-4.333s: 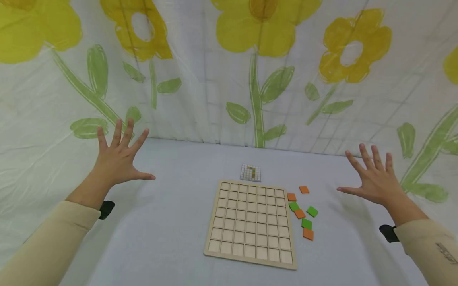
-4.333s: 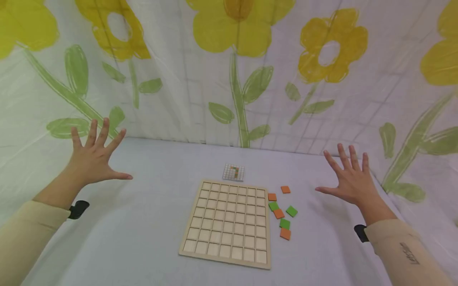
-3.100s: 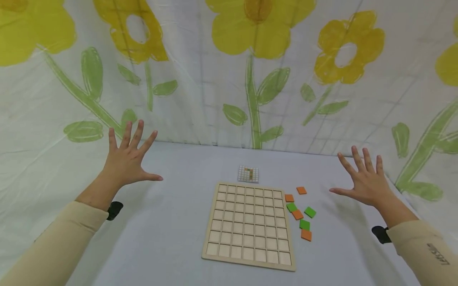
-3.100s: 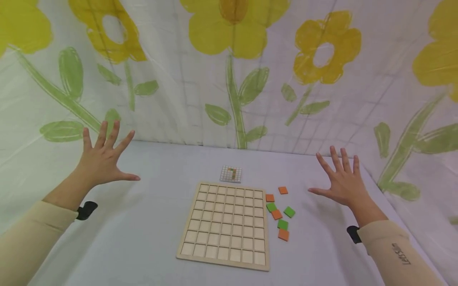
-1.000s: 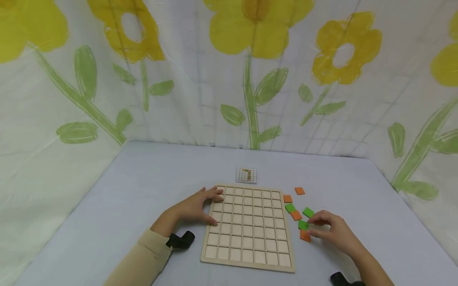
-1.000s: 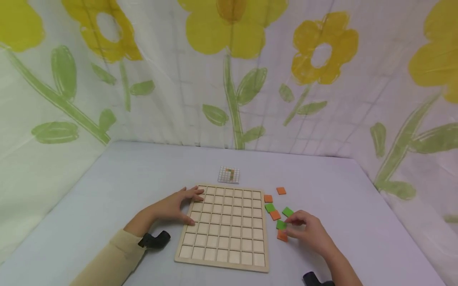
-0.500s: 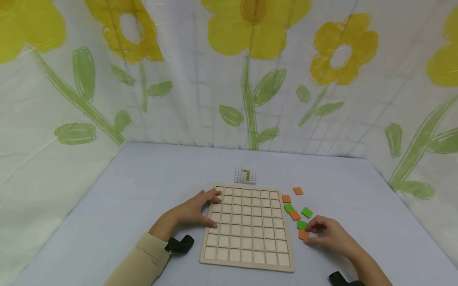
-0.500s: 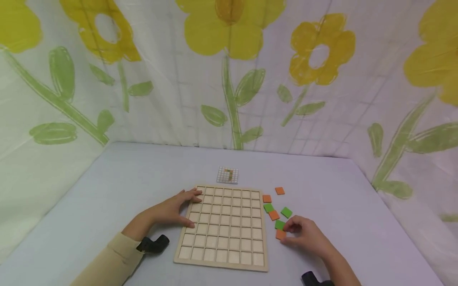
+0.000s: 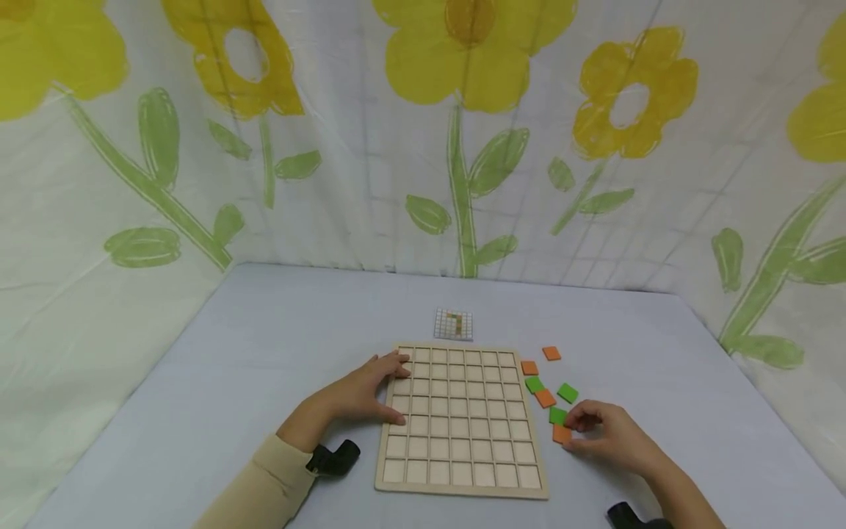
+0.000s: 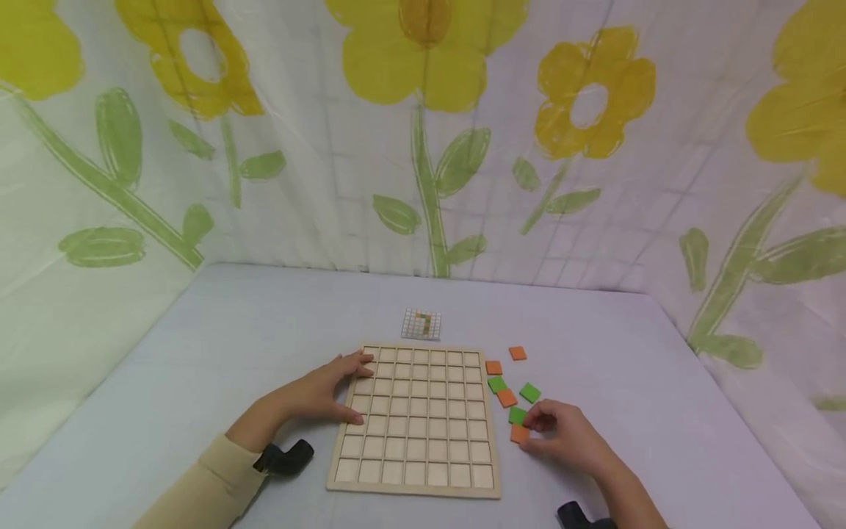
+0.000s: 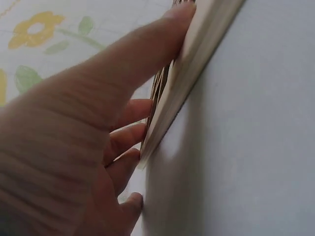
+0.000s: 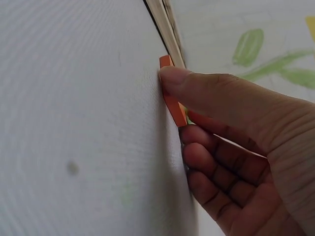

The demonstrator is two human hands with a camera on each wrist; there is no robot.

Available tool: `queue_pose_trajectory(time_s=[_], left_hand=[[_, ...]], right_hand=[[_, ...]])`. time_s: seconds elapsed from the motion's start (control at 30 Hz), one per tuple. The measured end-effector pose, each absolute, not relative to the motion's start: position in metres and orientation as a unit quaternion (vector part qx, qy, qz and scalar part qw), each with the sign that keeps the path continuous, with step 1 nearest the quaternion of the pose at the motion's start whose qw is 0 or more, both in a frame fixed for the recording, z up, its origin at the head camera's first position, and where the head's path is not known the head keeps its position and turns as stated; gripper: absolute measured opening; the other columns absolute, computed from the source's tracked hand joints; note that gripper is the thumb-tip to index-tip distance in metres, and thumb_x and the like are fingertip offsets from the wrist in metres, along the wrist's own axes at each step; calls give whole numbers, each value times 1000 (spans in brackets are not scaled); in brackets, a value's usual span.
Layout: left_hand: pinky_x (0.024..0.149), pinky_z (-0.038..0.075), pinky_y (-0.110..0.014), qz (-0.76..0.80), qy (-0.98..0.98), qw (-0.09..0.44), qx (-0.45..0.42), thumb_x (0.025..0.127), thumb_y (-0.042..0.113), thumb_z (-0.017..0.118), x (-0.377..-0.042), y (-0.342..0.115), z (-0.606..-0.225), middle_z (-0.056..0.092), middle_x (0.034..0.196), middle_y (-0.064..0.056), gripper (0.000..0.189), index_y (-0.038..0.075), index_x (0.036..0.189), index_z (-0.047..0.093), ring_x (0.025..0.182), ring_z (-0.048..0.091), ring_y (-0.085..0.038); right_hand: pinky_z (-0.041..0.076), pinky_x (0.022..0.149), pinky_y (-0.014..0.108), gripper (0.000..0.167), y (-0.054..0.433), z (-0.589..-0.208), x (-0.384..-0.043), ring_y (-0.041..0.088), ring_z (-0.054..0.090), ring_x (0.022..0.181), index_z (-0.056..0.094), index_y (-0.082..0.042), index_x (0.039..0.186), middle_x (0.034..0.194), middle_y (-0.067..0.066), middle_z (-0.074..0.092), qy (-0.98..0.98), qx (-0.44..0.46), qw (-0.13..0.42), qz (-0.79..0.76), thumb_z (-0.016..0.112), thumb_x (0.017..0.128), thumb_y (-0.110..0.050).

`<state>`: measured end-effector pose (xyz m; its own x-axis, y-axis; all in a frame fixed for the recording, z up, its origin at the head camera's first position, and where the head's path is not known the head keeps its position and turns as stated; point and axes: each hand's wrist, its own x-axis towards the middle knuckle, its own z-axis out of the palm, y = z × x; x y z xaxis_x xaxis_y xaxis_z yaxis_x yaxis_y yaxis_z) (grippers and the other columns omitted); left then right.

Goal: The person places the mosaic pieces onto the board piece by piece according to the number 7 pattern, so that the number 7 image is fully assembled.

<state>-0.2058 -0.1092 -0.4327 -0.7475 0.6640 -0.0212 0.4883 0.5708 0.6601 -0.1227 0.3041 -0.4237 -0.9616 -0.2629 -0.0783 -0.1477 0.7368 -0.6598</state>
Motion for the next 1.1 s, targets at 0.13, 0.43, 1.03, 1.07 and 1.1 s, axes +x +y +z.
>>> queue_pose_trajectory(time_s=[0.13,0.43,1.03,1.07,1.1], left_hand=[[120,9,-48,311,881,129,331,67,44,81,-204,-107,-431,32,150,-8,75,10,126,50,144,16,-30],[116,26,-48,323,877,121,334,63,48,82,-208,-109,-437,33,148,-3,75,14,123,52,143,20,-29],[120,14,-46,332,876,120,329,64,46,82,-208,-110,-438,31,152,-3,74,15,125,52,144,18,-26],[120,14,-47,332,876,121,329,65,46,81,-209,-110,-438,30,152,-2,74,15,126,52,144,18,-26],[119,15,-48,330,877,122,327,65,47,81,-209,-110,-438,30,152,-1,74,15,126,53,144,17,-28]], right_hand=[[48,62,18,31,303,-423,-123,0,51,72,64,-6,90,84,1,62,929,-103,90,-345,81,70,-23],[48,62,18,28,303,-422,-121,-1,51,72,65,-7,87,83,0,62,931,-104,97,-336,81,70,-23],[48,61,18,30,301,-418,-121,0,51,72,65,-8,88,82,-1,62,939,-98,97,-314,82,69,-24],[48,61,18,29,301,-417,-121,0,51,72,65,-8,87,82,-1,62,939,-99,99,-313,82,69,-23],[48,61,18,28,301,-415,-121,0,51,72,66,-8,87,82,-1,62,939,-101,101,-313,81,69,-23]])
